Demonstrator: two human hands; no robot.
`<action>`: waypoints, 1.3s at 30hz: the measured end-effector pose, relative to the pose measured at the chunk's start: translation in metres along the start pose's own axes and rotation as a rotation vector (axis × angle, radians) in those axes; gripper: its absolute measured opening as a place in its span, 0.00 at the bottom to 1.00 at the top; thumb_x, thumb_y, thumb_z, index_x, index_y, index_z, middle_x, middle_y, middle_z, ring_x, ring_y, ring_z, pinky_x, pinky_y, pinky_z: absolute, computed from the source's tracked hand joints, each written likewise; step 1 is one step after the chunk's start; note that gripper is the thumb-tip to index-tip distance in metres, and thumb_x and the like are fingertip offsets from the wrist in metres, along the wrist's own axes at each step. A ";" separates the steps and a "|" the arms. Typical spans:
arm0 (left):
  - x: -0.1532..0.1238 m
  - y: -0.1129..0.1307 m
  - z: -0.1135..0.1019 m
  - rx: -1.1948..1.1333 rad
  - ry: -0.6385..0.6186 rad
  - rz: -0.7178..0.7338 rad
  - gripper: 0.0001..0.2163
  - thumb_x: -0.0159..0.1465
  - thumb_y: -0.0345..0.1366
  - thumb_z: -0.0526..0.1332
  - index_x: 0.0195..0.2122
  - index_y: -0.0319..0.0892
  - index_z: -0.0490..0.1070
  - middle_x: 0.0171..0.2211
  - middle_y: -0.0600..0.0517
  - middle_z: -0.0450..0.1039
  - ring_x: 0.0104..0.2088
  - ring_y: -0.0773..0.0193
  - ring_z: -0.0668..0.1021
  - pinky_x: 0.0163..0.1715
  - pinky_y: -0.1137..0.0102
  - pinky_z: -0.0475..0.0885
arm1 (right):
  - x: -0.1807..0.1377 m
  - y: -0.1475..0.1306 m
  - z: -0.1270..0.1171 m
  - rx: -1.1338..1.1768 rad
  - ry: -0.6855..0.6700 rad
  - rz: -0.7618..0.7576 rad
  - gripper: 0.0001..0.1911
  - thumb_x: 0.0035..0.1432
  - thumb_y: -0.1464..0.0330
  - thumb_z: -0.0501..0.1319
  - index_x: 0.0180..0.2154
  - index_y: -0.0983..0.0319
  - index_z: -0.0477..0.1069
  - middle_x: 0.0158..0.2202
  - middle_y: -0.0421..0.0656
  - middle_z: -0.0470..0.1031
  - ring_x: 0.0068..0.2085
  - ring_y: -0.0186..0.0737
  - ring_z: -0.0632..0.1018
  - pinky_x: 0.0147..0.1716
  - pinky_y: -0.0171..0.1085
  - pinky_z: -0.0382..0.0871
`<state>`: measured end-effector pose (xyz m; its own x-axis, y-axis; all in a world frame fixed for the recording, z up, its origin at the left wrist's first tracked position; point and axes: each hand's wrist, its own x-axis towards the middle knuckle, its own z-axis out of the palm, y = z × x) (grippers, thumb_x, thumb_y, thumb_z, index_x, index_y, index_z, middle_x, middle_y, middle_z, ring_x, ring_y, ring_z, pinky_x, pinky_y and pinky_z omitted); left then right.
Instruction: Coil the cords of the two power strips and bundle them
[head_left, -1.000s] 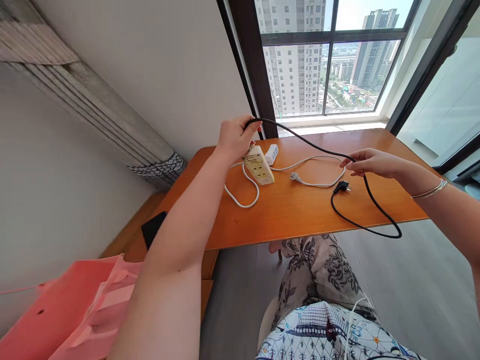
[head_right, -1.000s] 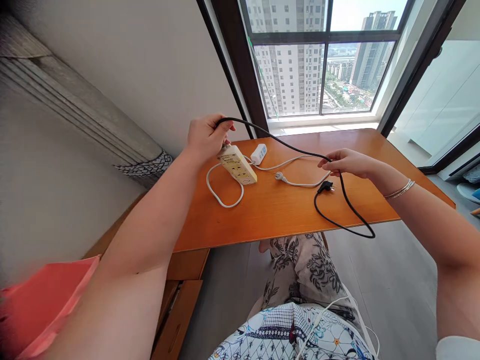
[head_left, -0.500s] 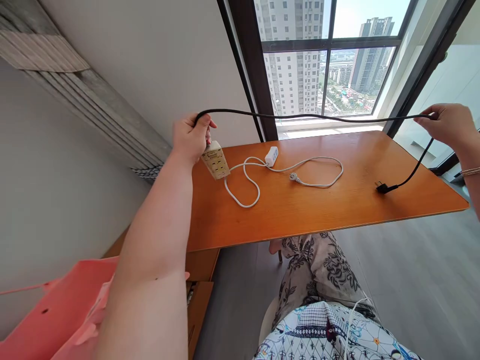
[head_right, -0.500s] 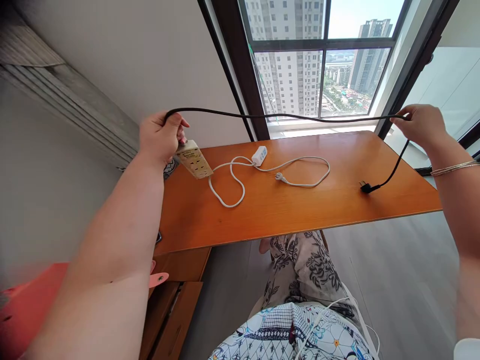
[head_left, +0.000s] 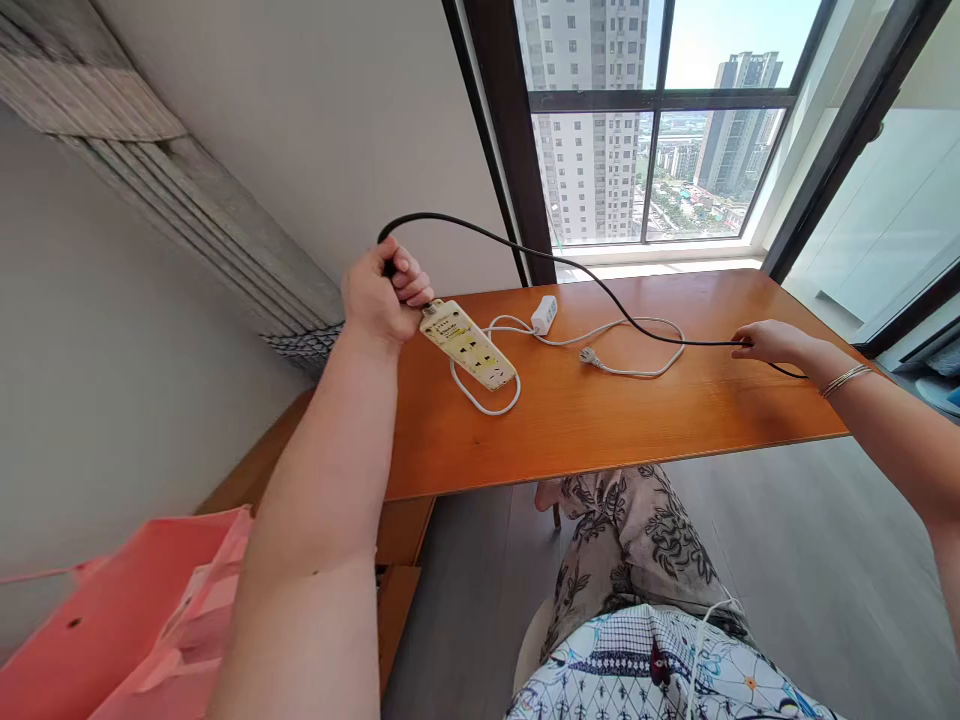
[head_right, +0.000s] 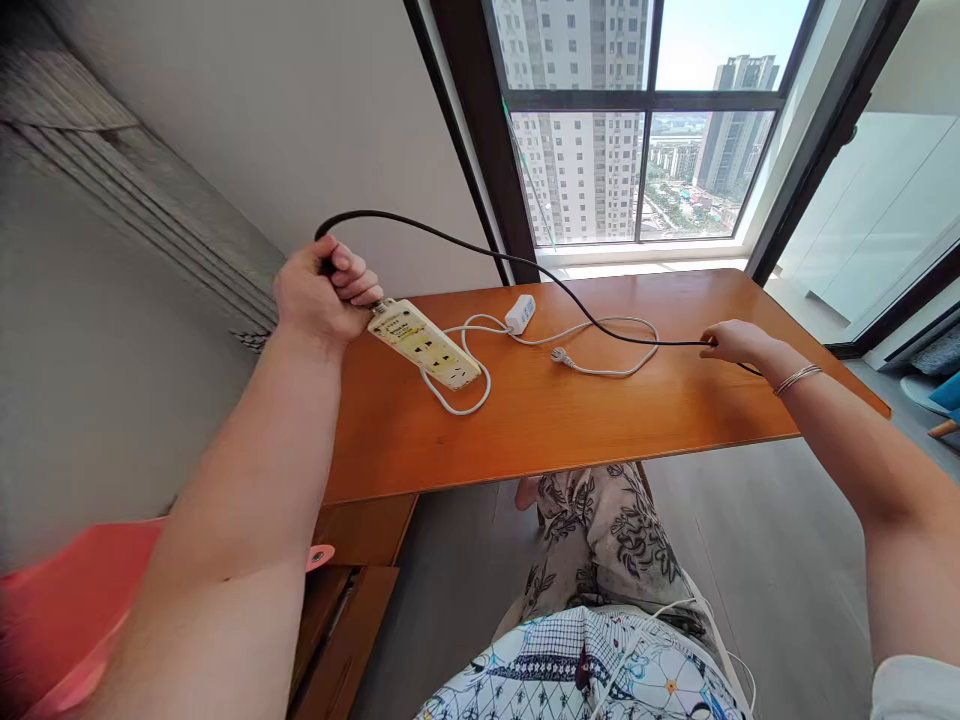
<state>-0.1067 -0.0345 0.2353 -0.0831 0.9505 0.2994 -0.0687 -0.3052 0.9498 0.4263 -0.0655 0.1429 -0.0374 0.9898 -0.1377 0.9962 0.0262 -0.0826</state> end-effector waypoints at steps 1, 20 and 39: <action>-0.007 0.003 0.008 -0.055 -0.022 -0.056 0.20 0.68 0.37 0.55 0.19 0.43 0.53 0.15 0.58 0.43 0.17 0.72 0.47 0.17 0.71 0.44 | 0.002 -0.005 0.010 0.015 -0.061 -0.060 0.23 0.58 0.60 0.67 0.53 0.63 0.79 0.50 0.54 0.81 0.49 0.52 0.81 0.44 0.42 0.70; -0.085 -0.002 0.110 -0.395 -0.444 -0.381 0.24 0.72 0.41 0.57 0.19 0.40 0.56 0.16 0.60 0.46 0.14 0.76 0.53 0.15 0.79 0.51 | 0.037 -0.174 0.080 0.851 0.570 -0.197 0.27 0.70 0.59 0.47 0.64 0.67 0.60 0.52 0.57 0.77 0.56 0.51 0.77 0.61 0.54 0.66; -0.070 -0.034 0.128 -0.178 -0.571 -0.226 0.22 0.67 0.46 0.64 0.21 0.39 0.64 0.16 0.62 0.47 0.15 0.77 0.53 0.17 0.79 0.50 | -0.076 -0.212 0.035 -0.277 0.285 -0.390 0.27 0.74 0.71 0.41 0.71 0.63 0.54 0.51 0.55 0.74 0.40 0.45 0.82 0.27 0.38 0.62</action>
<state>0.0282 -0.0835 0.1940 0.4925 0.8588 0.1412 -0.1909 -0.0517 0.9802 0.2147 -0.1509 0.1363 -0.4233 0.8971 0.1267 0.8975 0.3962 0.1936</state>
